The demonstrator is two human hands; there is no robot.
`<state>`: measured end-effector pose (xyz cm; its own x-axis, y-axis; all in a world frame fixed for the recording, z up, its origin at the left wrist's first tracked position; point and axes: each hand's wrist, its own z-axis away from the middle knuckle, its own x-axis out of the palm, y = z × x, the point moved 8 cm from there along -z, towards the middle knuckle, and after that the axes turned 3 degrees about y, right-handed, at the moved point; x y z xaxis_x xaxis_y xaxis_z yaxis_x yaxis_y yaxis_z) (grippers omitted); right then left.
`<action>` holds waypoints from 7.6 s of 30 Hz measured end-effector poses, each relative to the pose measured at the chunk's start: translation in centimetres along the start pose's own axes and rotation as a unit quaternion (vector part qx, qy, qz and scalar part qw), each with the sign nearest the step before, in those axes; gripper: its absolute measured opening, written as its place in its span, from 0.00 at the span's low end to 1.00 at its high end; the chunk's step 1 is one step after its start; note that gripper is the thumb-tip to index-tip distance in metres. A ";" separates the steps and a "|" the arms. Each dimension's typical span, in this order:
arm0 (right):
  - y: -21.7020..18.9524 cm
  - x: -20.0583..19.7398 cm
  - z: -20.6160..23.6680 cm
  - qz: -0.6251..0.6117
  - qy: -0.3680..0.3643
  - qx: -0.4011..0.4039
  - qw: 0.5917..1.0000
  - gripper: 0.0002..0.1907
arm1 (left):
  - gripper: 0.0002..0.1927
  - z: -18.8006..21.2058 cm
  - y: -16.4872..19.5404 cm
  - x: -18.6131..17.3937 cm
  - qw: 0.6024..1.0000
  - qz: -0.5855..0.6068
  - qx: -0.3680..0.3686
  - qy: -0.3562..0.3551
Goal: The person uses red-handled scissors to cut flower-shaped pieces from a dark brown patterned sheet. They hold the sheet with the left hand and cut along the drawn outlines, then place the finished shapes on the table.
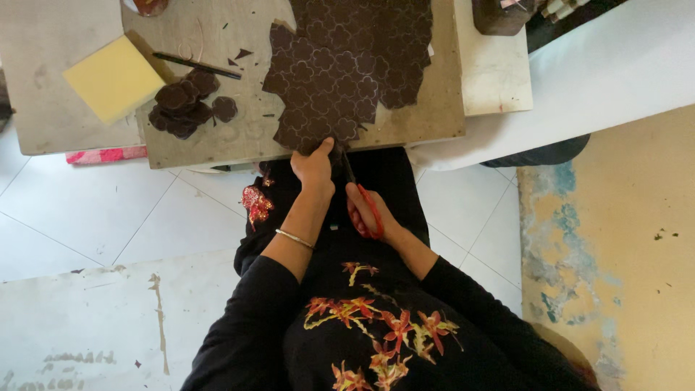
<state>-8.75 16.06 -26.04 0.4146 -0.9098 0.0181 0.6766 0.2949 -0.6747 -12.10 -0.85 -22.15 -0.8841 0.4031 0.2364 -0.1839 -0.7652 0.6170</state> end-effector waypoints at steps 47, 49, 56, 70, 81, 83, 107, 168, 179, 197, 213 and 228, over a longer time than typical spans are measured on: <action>-14.2 -0.4 -2.2 -0.005 0.130 -0.193 0.973 0.16 | 0.19 -0.5 2.1 0.8 0.996 -0.013 0.017 -0.091; -14.6 0.5 -2.3 -0.024 0.122 -0.183 0.975 0.15 | 0.20 -0.3 2.0 0.7 0.996 -0.013 0.002 -0.092; -15.5 0.9 -2.2 -0.117 0.122 -0.240 0.956 0.17 | 0.16 -0.2 3.3 1.1 0.992 0.016 0.063 -0.107; -15.1 -0.1 -2.2 -0.126 0.083 -0.295 0.944 0.17 | 0.15 0.0 1.2 2.6 0.988 0.059 -0.054 -0.132; -15.4 1.4 -0.3 -0.167 0.076 -0.396 0.900 0.15 | 0.24 -0.3 2.3 2.4 0.994 0.080 0.064 -0.031; -15.5 1.2 0.3 -0.085 0.149 -0.416 0.893 0.15 | 0.24 -0.1 2.6 2.6 0.992 0.089 0.085 -0.016; -14.8 -3.0 0.5 -0.030 0.138 -0.354 0.924 0.13 | 0.25 -0.2 2.4 3.6 0.989 -0.002 -0.046 -0.143; -12.0 0.6 12.6 0.223 -0.139 -0.280 0.923 0.38 | 0.13 13.4 9.2 -0.9 0.920 -0.008 0.208 -0.331; -10.8 0.4 11.9 0.139 -0.144 -0.232 0.952 0.23 | 0.13 13.4 9.2 -0.9 0.923 -0.021 0.183 -0.339; -9.9 0.1 11.2 0.117 -0.100 -0.171 0.973 0.10 | 0.12 13.6 9.6 -1.0 0.920 -0.032 0.173 -0.349; -10.3 -0.5 11.1 0.165 -0.123 -0.255 0.945 0.08 | 0.09 13.4 9.8 -1.2 0.914 -0.051 0.168 -0.366; -11.8 -1.1 11.2 0.234 -0.109 -0.267 0.929 0.46 | 0.05 12.3 9.9 -1.5 0.913 -0.099 0.173 -0.356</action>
<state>-10.39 16.83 -9.83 0.7399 -0.6203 -0.2603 0.0175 0.4046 -0.9143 -7.30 -2.87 -7.12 -0.3222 0.8345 0.4469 -0.0538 -0.4875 0.8715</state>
